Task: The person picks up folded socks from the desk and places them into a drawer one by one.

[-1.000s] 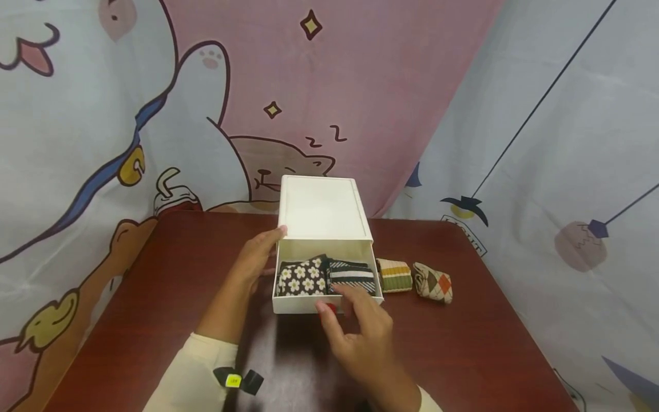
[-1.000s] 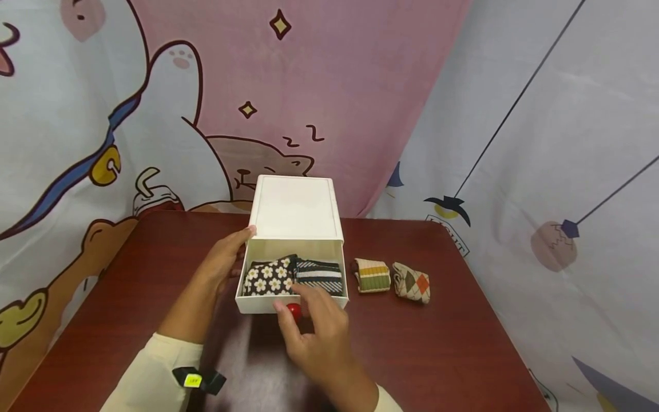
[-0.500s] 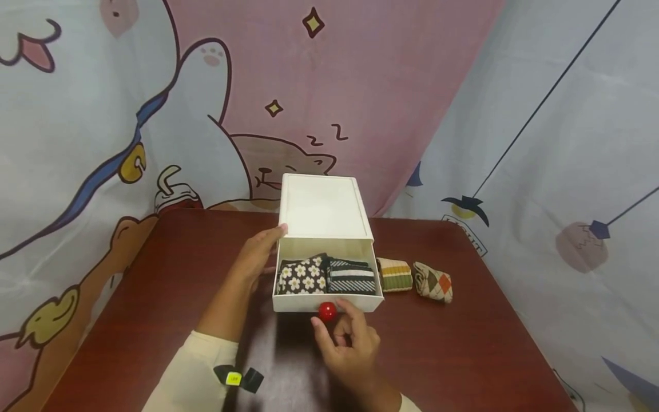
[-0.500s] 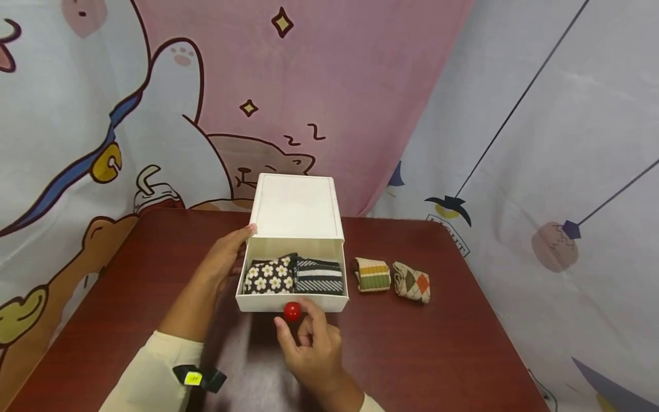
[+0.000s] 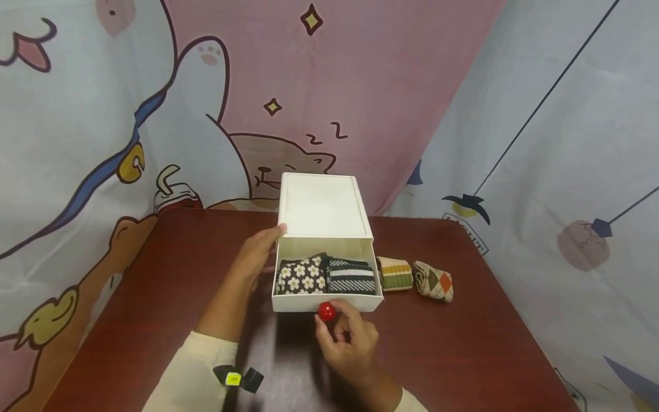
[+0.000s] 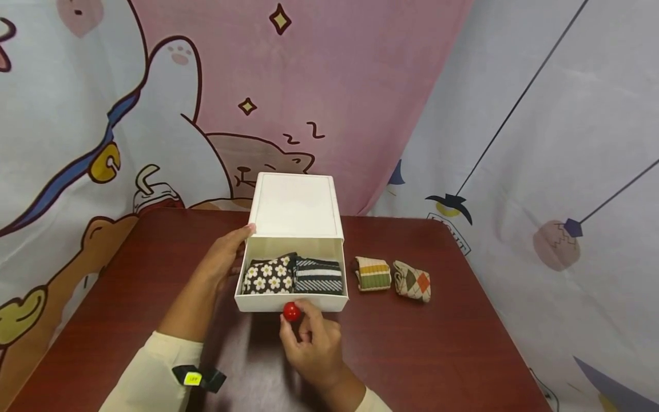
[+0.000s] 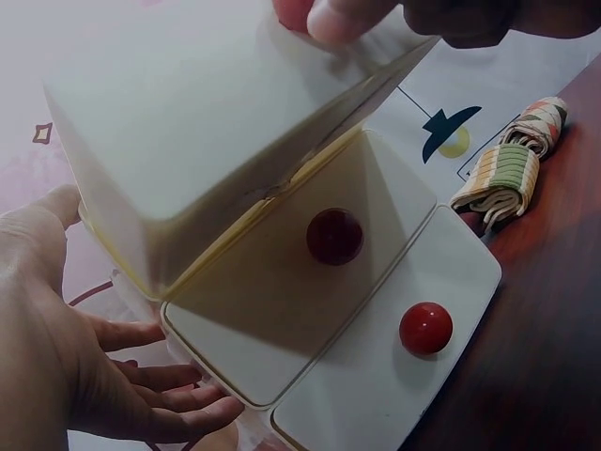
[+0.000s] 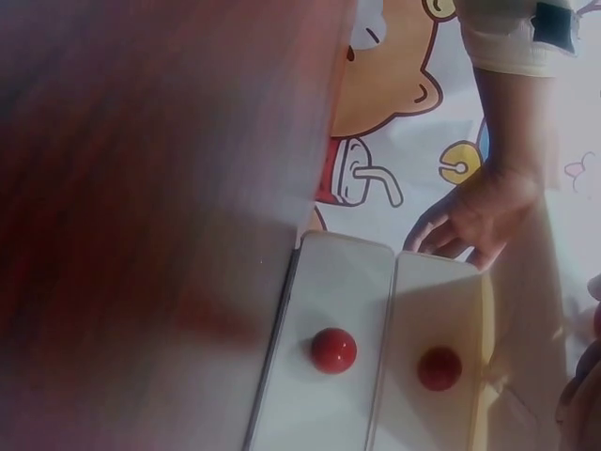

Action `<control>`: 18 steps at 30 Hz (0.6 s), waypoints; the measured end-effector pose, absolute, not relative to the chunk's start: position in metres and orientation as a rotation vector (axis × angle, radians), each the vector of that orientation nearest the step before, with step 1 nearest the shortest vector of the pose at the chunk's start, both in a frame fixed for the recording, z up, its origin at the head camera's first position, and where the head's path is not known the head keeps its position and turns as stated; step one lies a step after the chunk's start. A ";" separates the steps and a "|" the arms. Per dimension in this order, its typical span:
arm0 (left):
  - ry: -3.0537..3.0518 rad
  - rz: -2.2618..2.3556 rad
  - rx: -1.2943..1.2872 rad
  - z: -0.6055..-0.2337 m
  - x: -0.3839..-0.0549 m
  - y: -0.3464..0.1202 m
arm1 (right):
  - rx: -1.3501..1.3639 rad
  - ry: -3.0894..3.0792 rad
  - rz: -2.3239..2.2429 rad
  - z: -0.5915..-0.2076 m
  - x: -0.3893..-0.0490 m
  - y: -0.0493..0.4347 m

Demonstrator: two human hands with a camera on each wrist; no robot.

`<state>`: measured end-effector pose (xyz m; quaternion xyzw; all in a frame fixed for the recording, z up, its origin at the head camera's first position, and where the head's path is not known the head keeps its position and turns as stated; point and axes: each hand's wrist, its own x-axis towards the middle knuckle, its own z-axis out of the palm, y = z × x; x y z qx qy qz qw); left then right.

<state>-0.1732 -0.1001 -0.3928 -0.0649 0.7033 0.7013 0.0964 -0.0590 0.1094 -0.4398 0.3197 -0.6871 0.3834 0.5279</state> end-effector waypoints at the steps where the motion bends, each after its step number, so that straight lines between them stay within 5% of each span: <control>1: 2.085 2.075 -0.190 -0.393 -0.173 -0.100 | 0.764 -1.642 0.912 -0.439 -0.059 0.109; 18: 2.075 2.078 -0.211 -0.392 -0.175 -0.100 | 0.767 -1.707 0.949 -0.443 -0.072 0.114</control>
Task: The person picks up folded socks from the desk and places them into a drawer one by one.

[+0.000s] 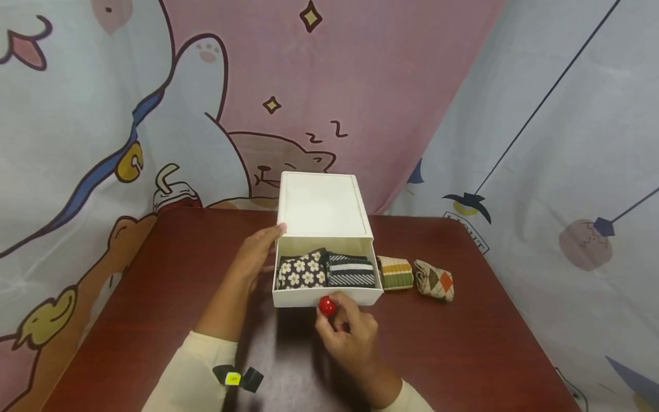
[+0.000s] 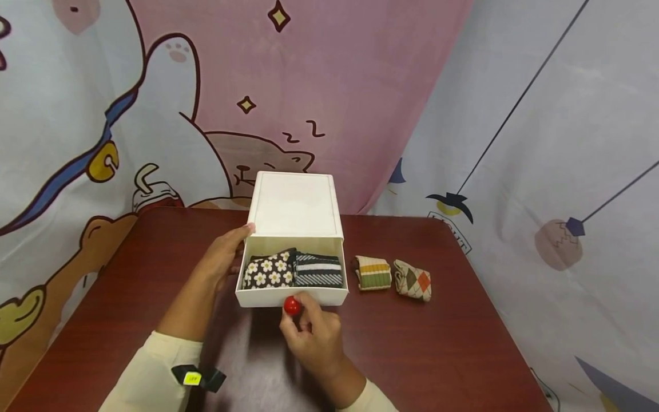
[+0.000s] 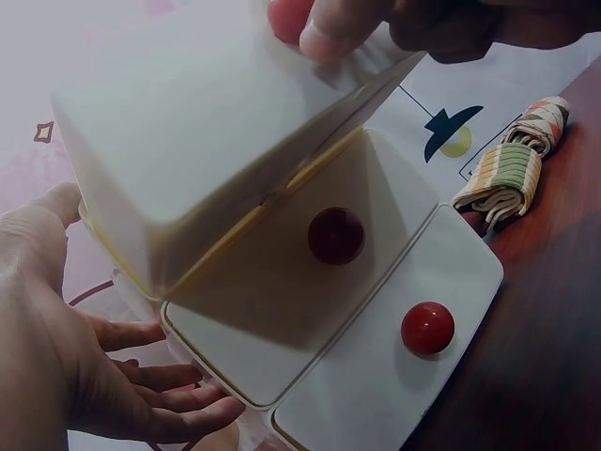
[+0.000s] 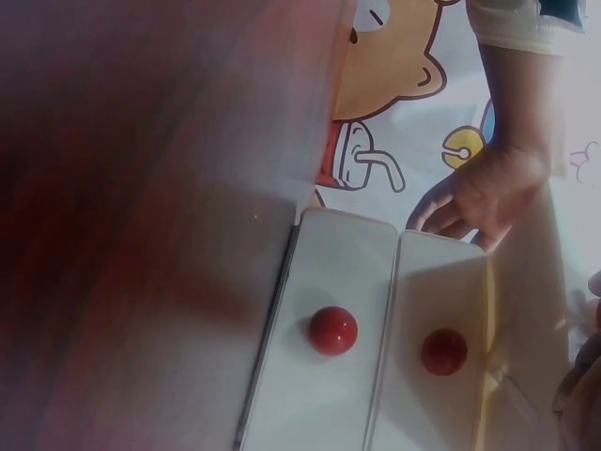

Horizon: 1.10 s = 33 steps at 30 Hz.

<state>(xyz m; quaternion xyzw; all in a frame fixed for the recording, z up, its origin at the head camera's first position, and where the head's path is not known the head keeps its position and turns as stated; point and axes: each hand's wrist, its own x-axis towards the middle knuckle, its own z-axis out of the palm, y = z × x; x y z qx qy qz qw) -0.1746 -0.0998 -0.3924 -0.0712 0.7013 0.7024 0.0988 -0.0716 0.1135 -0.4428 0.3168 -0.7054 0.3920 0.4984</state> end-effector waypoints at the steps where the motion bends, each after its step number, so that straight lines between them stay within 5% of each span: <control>1: 2.073 2.077 -0.212 -0.392 -0.174 -0.100 | 0.767 -1.708 0.946 -0.443 -0.073 0.114; 33: 2.032 2.061 -0.237 -0.391 -0.175 -0.100 | 0.594 -1.952 1.025 -0.438 -0.128 0.114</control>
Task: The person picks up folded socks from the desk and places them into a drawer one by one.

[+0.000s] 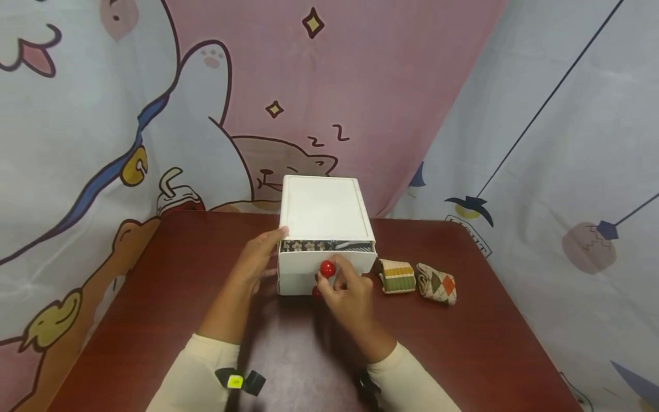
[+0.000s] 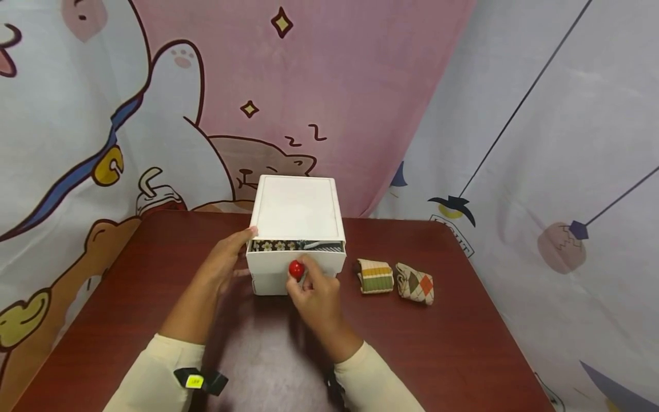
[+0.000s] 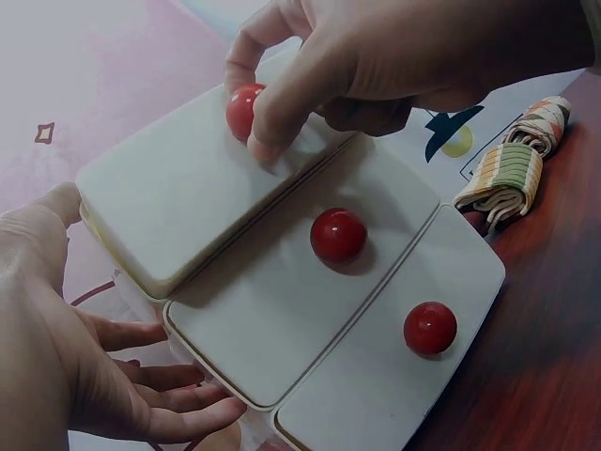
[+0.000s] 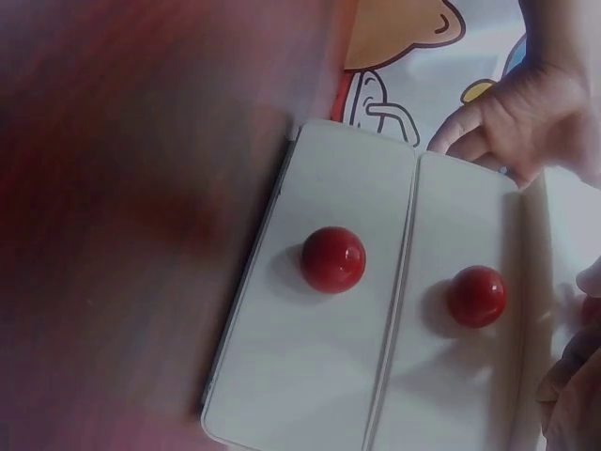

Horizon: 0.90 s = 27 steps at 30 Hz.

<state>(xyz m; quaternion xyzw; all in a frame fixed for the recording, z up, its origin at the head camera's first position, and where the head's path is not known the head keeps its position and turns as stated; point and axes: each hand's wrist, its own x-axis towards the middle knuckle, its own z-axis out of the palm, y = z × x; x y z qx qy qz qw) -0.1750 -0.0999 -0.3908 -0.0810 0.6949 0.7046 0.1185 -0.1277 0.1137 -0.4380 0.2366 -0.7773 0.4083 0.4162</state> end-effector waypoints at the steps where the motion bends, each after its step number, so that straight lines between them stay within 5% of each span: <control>1: 2.035 2.058 -0.236 -0.391 -0.175 -0.100 | 0.594 -1.951 1.026 -0.437 -0.130 0.113; 27: 2.060 2.046 -0.216 -0.388 -0.175 -0.104 | 0.567 -1.978 1.071 -0.435 -0.153 0.111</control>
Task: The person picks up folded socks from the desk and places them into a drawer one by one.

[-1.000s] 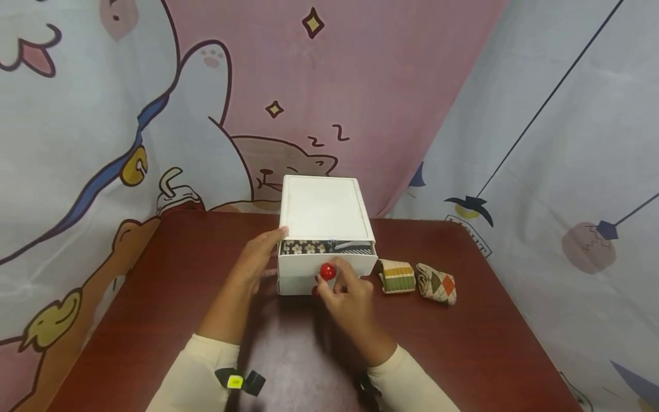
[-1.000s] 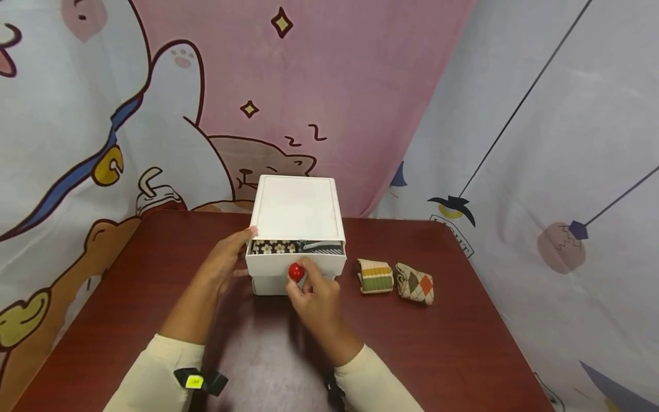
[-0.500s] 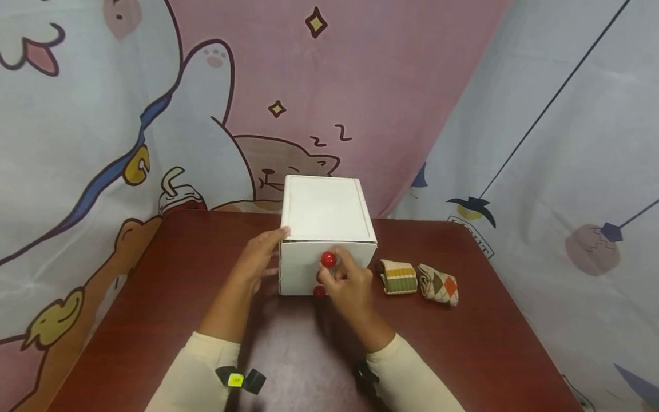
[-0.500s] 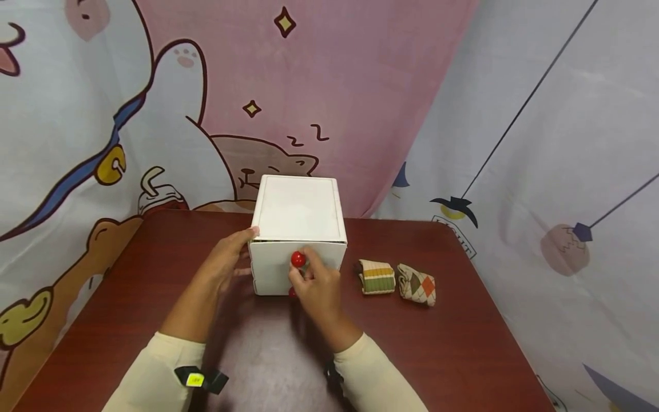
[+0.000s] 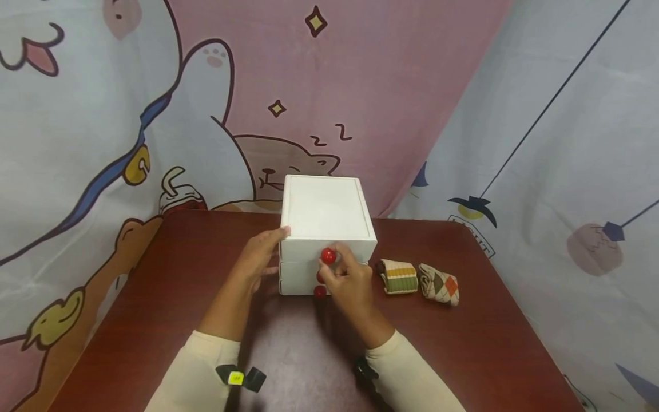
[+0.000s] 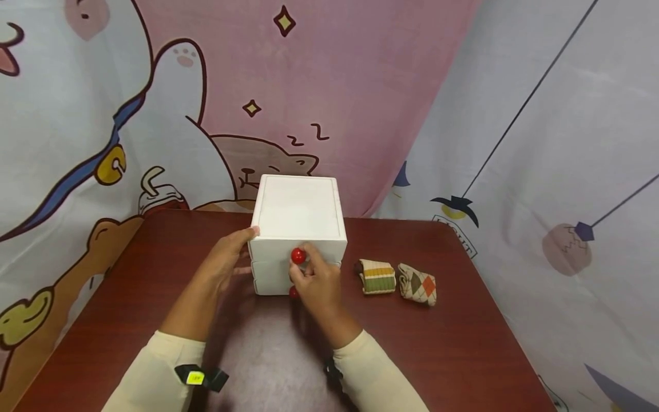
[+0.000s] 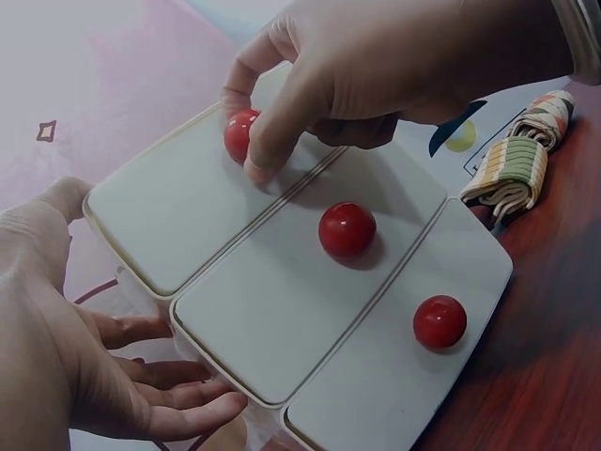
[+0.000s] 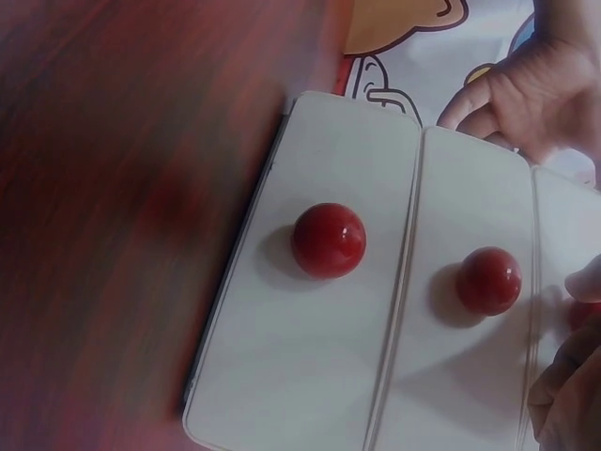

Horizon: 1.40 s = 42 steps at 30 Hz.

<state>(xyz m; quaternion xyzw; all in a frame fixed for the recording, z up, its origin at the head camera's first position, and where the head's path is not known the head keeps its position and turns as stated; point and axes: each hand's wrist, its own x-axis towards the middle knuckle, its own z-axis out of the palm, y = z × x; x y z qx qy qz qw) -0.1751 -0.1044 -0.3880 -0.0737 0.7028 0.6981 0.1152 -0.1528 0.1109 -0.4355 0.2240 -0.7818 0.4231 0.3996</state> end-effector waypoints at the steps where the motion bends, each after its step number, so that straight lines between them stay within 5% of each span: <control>1: 2.059 2.046 -0.216 -0.388 -0.175 -0.105 | 0.565 -1.981 1.065 -0.435 -0.153 0.111; 17: 2.034 2.058 -0.217 -0.389 -0.176 -0.104 | 0.526 -2.002 1.042 -0.436 -0.146 0.109; 28: 2.039 2.061 -0.226 -0.389 -0.177 -0.104 | 0.227 -2.230 1.251 -0.444 -0.116 0.101; 42: 2.037 2.066 -0.225 -0.390 -0.178 -0.105 | -0.047 -2.461 1.272 -0.448 -0.124 0.095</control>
